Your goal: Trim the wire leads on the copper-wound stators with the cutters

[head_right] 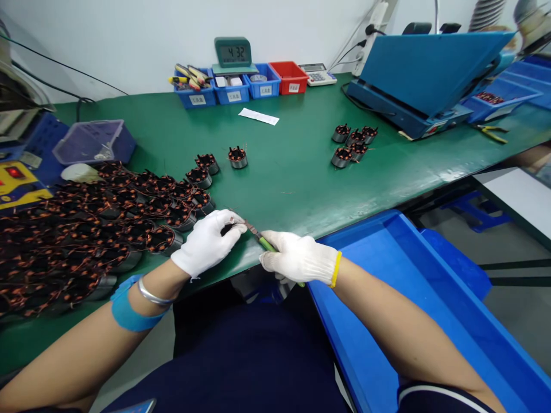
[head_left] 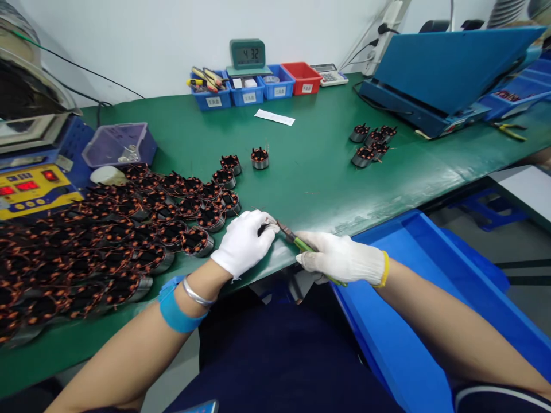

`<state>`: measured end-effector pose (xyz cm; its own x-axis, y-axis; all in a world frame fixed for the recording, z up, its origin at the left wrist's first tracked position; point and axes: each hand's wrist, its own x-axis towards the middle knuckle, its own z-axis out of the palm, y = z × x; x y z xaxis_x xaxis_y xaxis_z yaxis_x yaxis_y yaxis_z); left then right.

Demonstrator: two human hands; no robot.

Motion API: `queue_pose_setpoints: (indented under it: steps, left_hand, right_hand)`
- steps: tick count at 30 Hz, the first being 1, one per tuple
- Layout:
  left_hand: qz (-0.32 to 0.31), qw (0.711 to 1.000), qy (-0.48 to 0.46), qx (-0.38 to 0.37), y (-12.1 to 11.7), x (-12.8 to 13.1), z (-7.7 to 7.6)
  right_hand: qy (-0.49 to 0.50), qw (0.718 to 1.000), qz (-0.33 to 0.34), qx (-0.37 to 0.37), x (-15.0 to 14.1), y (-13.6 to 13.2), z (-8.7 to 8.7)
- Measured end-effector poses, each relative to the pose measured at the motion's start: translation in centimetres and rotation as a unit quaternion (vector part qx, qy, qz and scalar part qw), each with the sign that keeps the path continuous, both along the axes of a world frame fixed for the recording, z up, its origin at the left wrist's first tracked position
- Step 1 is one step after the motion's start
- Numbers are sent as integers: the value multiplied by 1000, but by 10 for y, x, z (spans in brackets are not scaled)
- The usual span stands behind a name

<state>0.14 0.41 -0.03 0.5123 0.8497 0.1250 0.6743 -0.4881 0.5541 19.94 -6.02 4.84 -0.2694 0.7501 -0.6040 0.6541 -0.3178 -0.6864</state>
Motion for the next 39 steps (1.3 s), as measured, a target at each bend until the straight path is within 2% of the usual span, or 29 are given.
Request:
queue_pose_setpoints:
  steps: [2,4,6,7,9,13,16,19,22,25,27,30,33,37,39]
  left_hand:
    - [40,998,-42,24,-4,2,-1]
    - [71,989,-118,59,-8,3,-2]
    - [81,974,-190,95,-11,3,-3]
    - [80,967,-216,107,-12,2,-3]
    - [79,957,-253,116,-12,1,-5]
    - [74,937,-329,93,-9,-3,-11]
    - [78,919,-378,85,-6,-4,-14]
    - [99,905,-405,81,-5,-5,-15]
    - [101,895,-427,83,-6,-4,-17]
    - [84,898,-424,80,-8,-1,-19]
    - [73,906,-409,78,-10,1,-20]
    - [61,918,-385,76,-11,2,-20]
    - [62,924,-371,76,-10,1,-18]
    - [66,930,-353,83,-14,2,-13]
    - [50,936,-339,78,-18,4,-11]
  right_hand:
    - [-143,981,69,112,-2,1,3]
    - [-291,925,109,218,-5,4,4]
    - [-389,873,112,274,-9,9,3]
    - [-412,856,114,291,-11,12,2]
    - [-411,835,119,347,-16,20,-1]
    - [-275,823,160,470,-40,29,-12]
    - [-229,845,170,452,-59,32,-18]
    - [-210,882,104,410,-54,42,-18]
    - [-226,891,-44,392,-9,69,-16]
    - [-326,860,-200,337,58,106,-13]
    - [-369,839,-265,298,100,127,-10]
    - [-378,825,-289,303,141,149,-8]
    - [-378,821,-298,308,155,157,-16]
    - [-397,815,-283,312,142,153,-44]
    - [-424,812,-215,337,125,151,-58]
